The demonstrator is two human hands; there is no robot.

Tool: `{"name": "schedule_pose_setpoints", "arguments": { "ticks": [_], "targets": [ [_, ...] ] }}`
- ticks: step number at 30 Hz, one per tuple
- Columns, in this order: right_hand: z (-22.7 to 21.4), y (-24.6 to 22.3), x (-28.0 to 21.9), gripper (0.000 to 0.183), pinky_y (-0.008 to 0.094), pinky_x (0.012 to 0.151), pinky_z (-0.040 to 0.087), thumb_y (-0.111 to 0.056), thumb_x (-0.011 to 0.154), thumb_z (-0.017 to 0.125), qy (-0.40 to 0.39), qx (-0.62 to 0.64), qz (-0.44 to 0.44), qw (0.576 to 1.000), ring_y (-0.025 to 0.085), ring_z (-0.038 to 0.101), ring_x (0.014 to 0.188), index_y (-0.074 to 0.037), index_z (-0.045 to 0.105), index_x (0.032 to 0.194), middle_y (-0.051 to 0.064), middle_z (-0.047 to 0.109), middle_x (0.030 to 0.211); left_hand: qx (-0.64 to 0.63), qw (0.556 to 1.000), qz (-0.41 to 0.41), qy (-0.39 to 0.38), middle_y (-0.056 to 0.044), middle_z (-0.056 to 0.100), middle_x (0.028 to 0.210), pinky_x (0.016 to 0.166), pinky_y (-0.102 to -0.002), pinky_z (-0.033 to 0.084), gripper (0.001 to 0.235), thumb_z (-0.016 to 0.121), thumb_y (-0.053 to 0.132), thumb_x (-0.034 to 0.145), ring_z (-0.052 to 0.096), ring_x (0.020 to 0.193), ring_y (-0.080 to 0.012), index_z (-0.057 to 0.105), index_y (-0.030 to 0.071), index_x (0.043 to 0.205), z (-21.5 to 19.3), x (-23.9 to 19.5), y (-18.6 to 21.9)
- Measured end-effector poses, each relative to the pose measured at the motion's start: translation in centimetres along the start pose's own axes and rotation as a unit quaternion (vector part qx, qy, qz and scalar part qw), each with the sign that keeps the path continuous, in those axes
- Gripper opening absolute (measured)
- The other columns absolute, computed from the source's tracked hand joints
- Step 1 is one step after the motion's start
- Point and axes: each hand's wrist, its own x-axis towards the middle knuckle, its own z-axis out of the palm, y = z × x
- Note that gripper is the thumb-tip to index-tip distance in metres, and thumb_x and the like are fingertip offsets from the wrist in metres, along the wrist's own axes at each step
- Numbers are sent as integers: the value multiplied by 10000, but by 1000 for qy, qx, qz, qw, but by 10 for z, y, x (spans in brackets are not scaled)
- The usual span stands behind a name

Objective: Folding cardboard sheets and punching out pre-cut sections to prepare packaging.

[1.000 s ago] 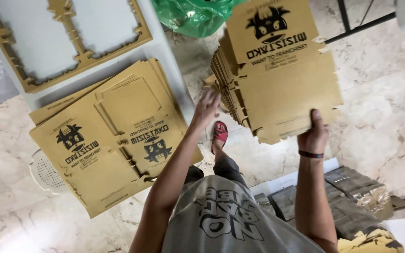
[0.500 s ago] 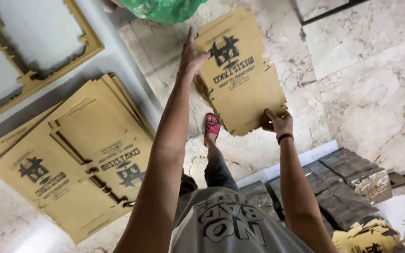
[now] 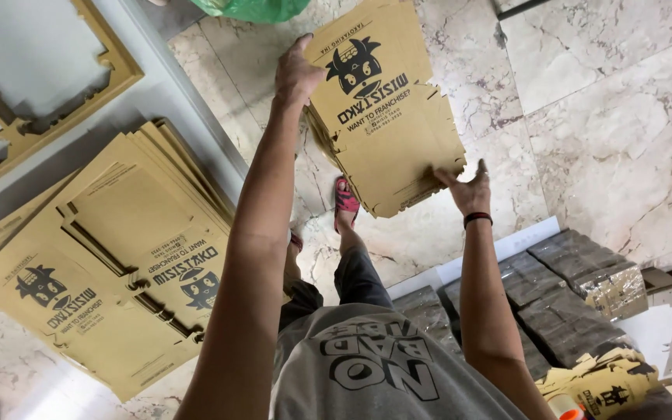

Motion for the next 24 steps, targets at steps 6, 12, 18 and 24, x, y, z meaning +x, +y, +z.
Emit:
{"name": "schedule_pose_setpoints", "arguments": {
  "ticks": [6, 12, 18, 24],
  "targets": [
    [13, -81, -3, 964, 388, 1109, 443, -434, 862, 681, -65, -212, -42, 974, 283, 482, 1425, -295, 145, 1652, 94, 409, 1626, 118, 992, 46, 0, -55, 92, 1730, 954, -379, 598, 927, 690, 169, 982, 108, 1602, -268, 43, 396, 1606, 12, 38, -23],
    [23, -55, 19, 793, 424, 790, 503, -228, 840, 488, -58, -307, -25, 950, 300, 634, 1018, -187, 326, 1616, 87, 570, 1456, 51, 997, 51, 17, -98, 678, 1245, 888, -351, 639, 483, 582, -46, 877, 661, 1133, -231, 508, 113, 1327, 13, 23, -24],
    [28, -28, 38, 570, 282, 1118, 416, -334, 968, 516, -1, -126, -48, 991, 221, 502, 1404, -259, 479, 1532, 17, 522, 1546, -17, 1000, 11, 17, -156, 322, 1638, 1206, -561, 339, 790, 540, -65, 887, 316, 1519, -352, 255, 169, 1586, 6, -5, -11],
    [27, -22, 24, 621, 304, 539, 419, -256, 933, 480, 15, -142, -48, 989, 119, 506, 623, -309, 473, 1552, 42, 637, 1381, -26, 999, 9, 31, -163, 339, 1628, 775, -234, 668, 709, 457, -151, 865, 594, 1343, -274, 379, 103, 1522, 13, 1, -11]
  ]
}}
